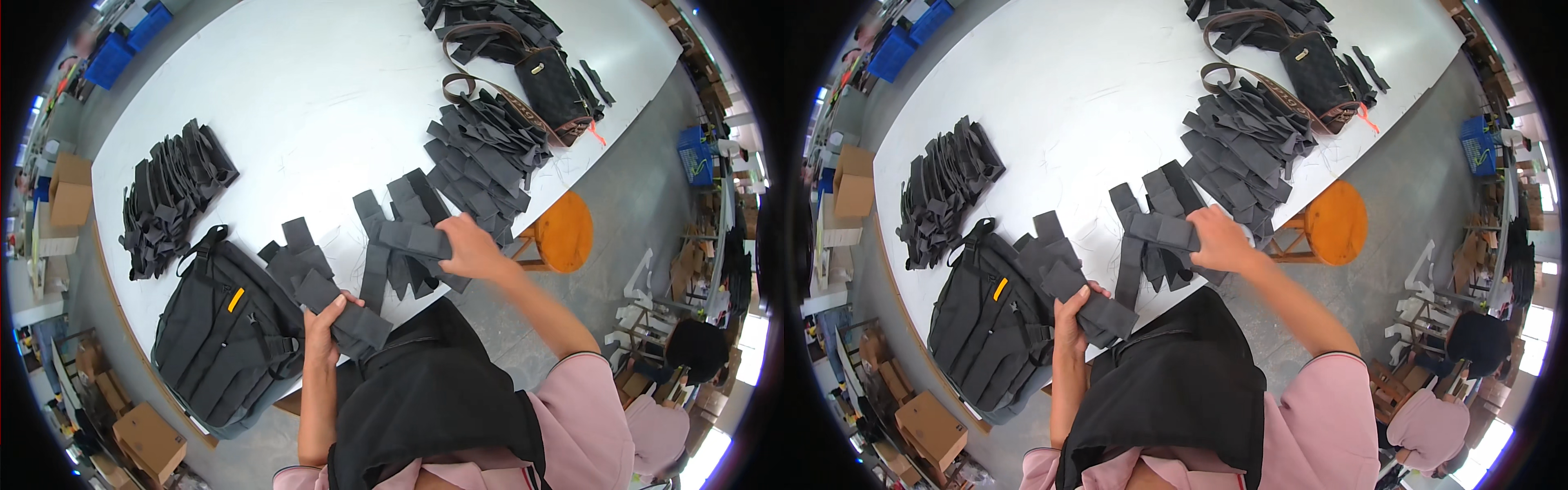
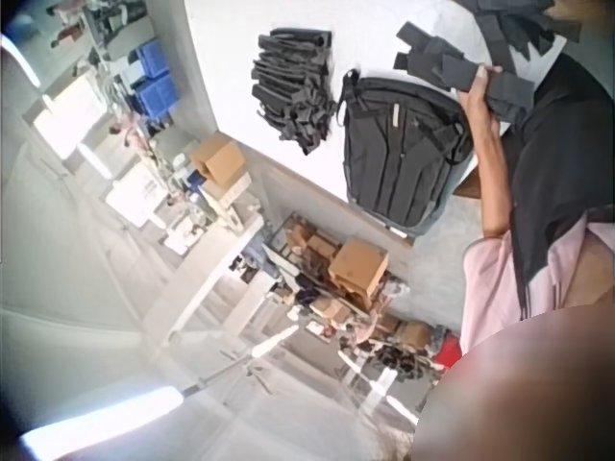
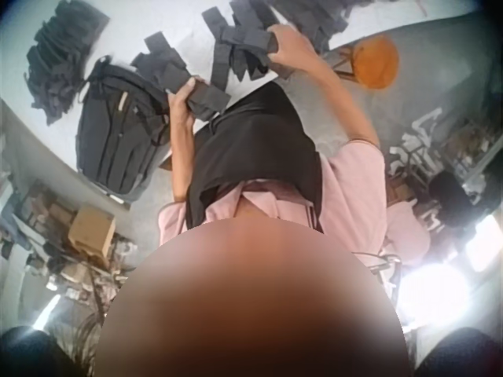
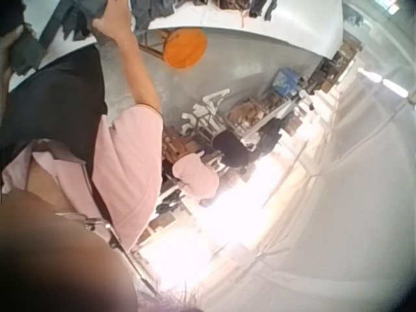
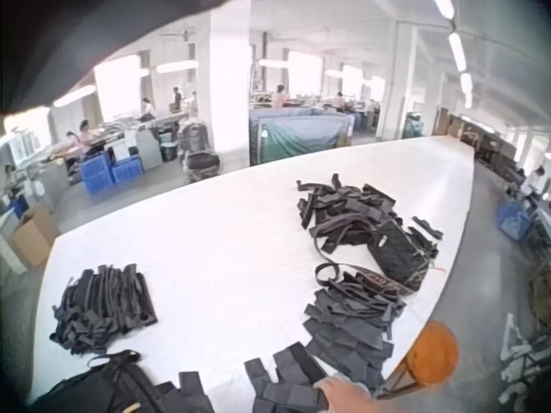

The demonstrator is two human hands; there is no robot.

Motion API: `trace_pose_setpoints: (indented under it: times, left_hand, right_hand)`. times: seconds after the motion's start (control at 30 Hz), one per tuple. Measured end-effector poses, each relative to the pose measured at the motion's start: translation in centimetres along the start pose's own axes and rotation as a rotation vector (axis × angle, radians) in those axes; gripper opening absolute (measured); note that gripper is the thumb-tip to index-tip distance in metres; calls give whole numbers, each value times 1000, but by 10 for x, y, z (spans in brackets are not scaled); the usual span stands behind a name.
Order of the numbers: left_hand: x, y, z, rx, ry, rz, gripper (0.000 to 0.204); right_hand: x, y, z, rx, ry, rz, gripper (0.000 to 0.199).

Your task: Sort and organize black fabric straps on a large white table in a manufacturing facility.

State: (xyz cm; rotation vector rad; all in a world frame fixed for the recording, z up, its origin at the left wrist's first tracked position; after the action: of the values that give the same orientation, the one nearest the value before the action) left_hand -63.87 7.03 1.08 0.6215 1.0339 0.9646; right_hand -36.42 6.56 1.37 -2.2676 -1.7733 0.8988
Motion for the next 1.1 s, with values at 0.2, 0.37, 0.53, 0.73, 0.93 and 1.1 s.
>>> trace_pose_setpoints:
  times: [0.2, 0.37, 0.53, 0.73, 0.93, 1.1]
  left_hand:
    - [-2, 6, 1, -587, -200, 82, 63]
    - [1, 2, 9, -116, -70, 13, 32]
    - [17, -41, 22, 82, -71, -47, 59]
    - [10, -8, 15, 95, -3, 13, 33]
    - [5, 4, -7, -125, 158, 63, 30]
    - [1, 9, 6, -120, 79, 27, 58]
  right_hand:
    - [-16, 45, -23, 1217, -541, 424, 71]
    - [-20, 52, -16, 1239, -560, 400, 76]
    - [-22, -67, 19, 505, -116, 288, 67]
    - [-46, -124, 72, 313, -217, -149, 76]
    - [9, -18, 42, 117, 318, 233, 76]
    - [25, 12, 70, 243, 141, 411, 84]
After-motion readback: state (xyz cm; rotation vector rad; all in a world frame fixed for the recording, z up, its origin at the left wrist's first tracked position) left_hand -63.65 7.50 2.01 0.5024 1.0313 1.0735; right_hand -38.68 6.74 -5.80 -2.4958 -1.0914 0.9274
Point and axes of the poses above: each hand's wrist, its own x-axis towards the middle knuckle, its own z-axis out of the palm, y = z × x, the point moved 4 cm from there along x, towards the middle knuckle, and after that the axes turned 15 degrees about z, right-handed, at the moved point
